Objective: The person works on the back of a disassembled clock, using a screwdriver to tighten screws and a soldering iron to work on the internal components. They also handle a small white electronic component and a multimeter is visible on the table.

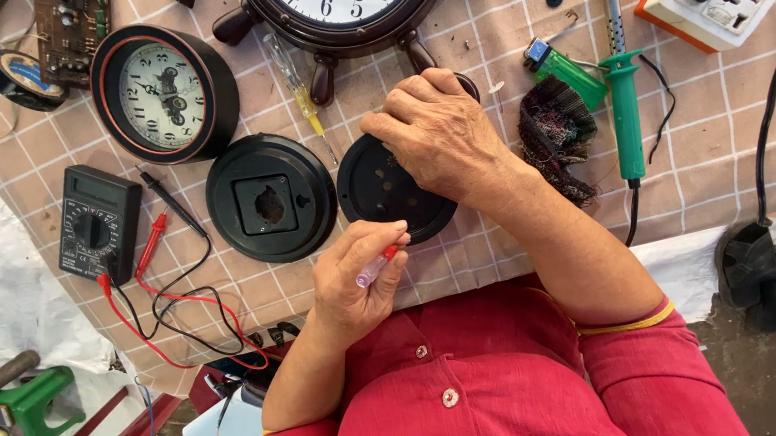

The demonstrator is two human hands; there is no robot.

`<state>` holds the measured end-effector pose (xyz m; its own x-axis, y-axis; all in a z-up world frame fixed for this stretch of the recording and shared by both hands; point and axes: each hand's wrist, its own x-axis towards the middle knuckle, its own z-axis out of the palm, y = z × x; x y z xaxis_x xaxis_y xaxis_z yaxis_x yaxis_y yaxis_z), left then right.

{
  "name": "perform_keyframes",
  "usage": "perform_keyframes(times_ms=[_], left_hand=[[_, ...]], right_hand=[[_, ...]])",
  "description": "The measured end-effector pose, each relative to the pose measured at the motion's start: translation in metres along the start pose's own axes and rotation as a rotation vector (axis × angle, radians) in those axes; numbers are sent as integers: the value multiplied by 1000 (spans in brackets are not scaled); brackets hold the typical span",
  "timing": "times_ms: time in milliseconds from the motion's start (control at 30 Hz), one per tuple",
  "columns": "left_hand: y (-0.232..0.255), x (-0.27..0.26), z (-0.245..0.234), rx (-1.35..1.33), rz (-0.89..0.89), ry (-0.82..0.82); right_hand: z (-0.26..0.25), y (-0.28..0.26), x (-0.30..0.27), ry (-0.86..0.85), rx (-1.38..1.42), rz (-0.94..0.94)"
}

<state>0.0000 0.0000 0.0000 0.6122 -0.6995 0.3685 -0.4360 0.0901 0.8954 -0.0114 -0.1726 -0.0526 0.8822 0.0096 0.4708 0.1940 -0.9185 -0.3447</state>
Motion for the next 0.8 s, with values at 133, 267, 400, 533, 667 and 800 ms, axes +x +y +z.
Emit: perform_keyframes(times_ms=[133,267,400,533,667,800], left_hand=[[1,0,0,10,2,-16],[2,1,0,-12,29,-14],[4,2,0,-9,34,-25],[2,3,2,-14,41,-28],[0,2,1,14,16,-45],[3,2,0,5,-46,-28]], right_hand=[[5,3,-3,-9,18,-8],[5,3,-4,-7,12,0],[7,5,-4,-6,34,-8],[1,2,-1,2,28,-1],[4,3,-2,12,23,-3],[5,1,-2,22,10,5]])
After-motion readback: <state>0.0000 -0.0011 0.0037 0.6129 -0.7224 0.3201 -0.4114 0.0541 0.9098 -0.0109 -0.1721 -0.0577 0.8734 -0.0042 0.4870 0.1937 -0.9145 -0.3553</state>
